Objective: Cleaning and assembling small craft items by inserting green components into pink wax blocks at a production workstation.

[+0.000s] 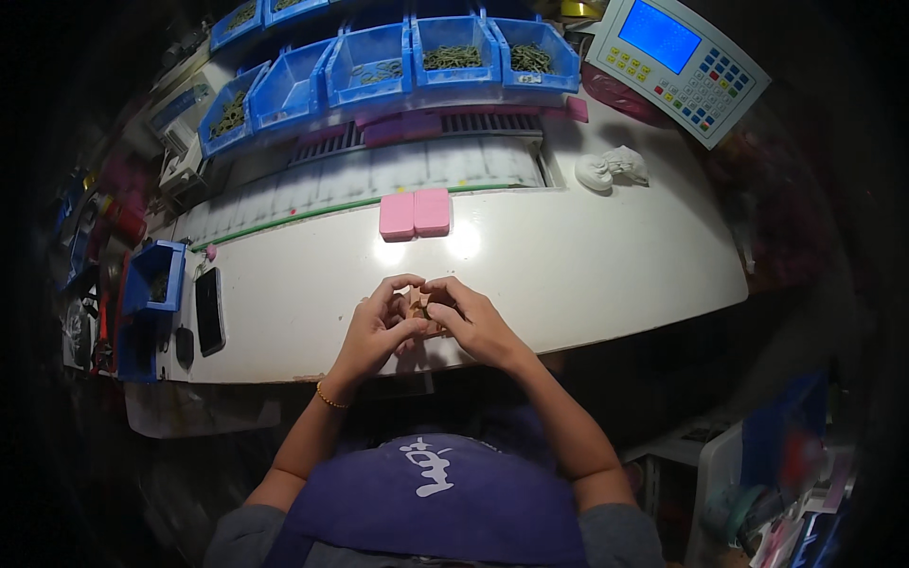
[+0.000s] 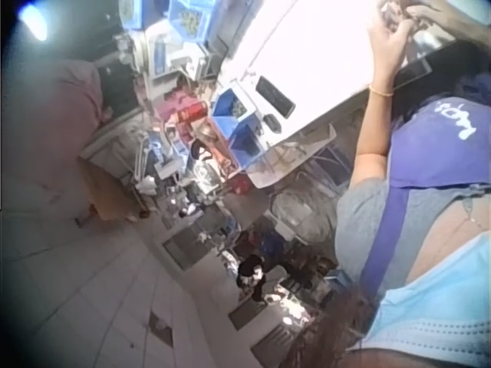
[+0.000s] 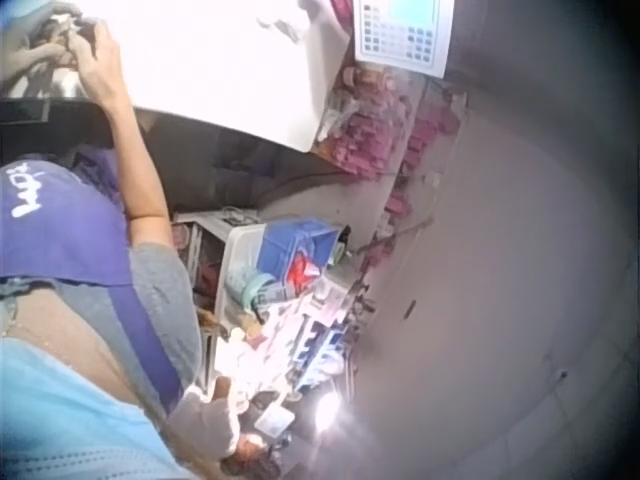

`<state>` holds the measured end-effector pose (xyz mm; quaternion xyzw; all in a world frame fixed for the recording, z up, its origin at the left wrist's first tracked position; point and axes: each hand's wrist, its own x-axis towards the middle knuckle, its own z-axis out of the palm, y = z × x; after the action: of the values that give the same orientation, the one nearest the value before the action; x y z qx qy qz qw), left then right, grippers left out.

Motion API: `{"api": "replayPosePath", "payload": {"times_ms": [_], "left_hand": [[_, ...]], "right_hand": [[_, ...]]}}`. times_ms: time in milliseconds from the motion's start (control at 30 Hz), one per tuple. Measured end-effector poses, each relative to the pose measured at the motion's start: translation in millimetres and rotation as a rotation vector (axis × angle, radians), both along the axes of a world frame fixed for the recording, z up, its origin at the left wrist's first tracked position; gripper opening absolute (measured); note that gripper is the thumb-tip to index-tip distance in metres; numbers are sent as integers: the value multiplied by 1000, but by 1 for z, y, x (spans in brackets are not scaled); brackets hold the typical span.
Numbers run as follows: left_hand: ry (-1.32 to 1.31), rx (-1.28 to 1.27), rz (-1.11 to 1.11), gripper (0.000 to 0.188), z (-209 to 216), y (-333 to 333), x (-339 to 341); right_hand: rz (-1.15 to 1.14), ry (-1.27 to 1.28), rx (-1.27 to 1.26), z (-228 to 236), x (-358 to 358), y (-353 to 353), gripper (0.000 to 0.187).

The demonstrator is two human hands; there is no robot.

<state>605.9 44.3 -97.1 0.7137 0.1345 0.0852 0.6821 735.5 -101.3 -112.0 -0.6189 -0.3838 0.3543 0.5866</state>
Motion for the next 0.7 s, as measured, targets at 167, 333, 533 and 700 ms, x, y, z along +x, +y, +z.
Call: {"api": "replayPosePath", "payload": {"times_ms": [167, 333, 533, 700], "left_hand": [[4, 30, 17, 47, 2, -4, -4], [-65, -20, 54, 47, -6, -6, -10], [-89, 170, 166, 50, 2, -16, -10], [-96, 224, 277, 59, -10, -11, -23]], "right_hand": [[-131, -299, -104, 0, -7, 5, 24], [-173, -430, -66, 2, -15, 8, 20], [-205, -389, -124, -3, -17, 10, 19], [-312, -404, -152, -14, -16, 22, 24]]}}
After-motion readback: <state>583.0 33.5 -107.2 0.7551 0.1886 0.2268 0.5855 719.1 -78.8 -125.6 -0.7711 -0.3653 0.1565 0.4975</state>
